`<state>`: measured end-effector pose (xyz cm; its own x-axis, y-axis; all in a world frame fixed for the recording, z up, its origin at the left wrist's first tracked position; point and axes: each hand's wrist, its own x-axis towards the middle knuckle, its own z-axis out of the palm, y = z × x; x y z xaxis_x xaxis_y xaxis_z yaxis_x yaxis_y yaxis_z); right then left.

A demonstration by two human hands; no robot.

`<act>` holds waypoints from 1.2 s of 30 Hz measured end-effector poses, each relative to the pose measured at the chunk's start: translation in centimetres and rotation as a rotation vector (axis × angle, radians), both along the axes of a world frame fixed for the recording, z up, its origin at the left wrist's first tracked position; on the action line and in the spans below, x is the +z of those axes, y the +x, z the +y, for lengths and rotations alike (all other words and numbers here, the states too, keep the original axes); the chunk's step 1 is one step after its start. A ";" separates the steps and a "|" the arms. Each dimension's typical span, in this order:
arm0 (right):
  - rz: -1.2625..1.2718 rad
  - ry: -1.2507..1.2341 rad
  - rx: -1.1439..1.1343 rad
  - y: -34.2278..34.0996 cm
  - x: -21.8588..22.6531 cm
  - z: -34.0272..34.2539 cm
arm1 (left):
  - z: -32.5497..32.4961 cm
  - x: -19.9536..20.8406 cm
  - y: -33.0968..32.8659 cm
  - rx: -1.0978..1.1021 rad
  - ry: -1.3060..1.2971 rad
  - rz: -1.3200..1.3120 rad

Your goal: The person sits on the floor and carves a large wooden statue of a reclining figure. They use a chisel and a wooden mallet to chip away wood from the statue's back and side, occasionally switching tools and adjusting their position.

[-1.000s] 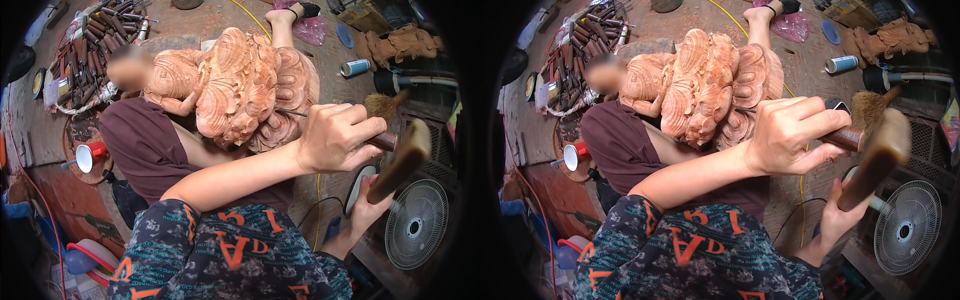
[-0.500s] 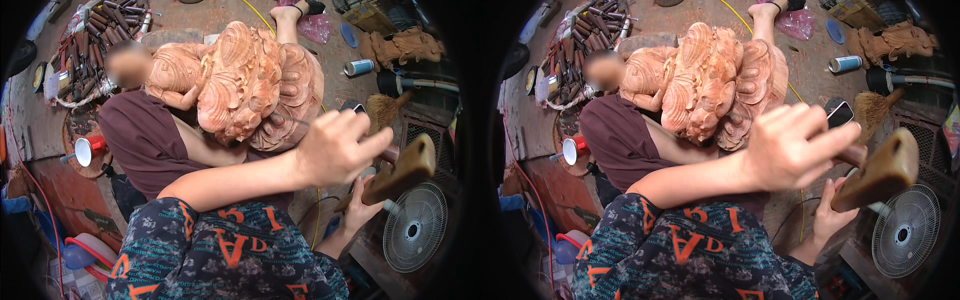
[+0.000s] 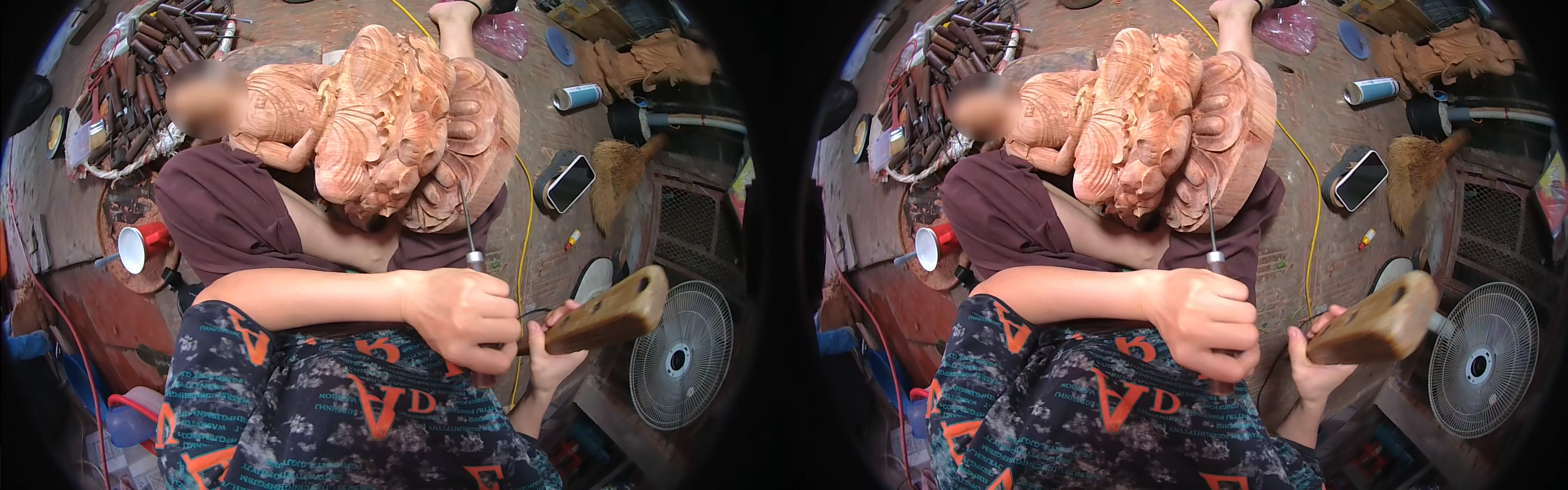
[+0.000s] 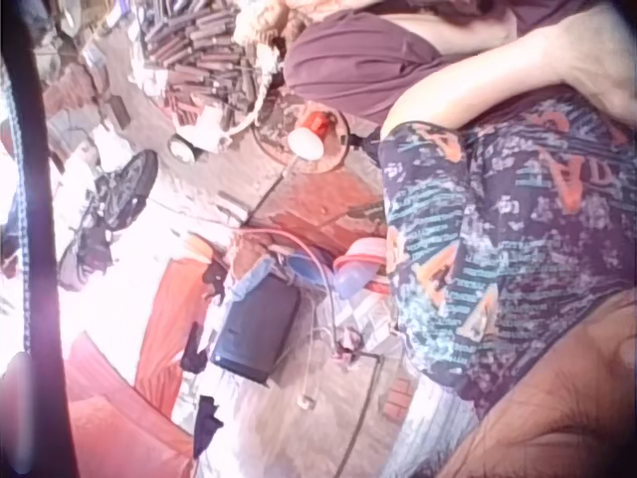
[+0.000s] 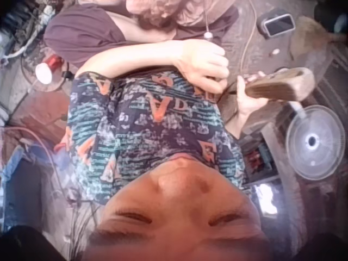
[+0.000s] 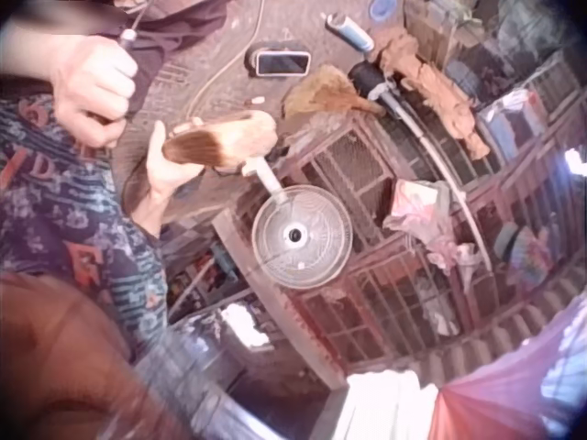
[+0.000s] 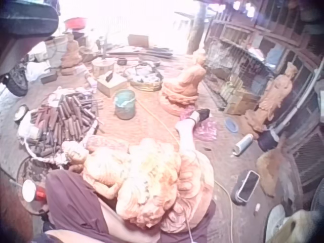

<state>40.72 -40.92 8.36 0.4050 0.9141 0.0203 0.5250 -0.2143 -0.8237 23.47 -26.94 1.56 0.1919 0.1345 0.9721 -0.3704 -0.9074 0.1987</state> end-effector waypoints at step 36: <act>-0.938 0.480 0.746 3.0 4.2 -0.2 | -0.2 -1.3 -0.3 0.085 0.071 0.048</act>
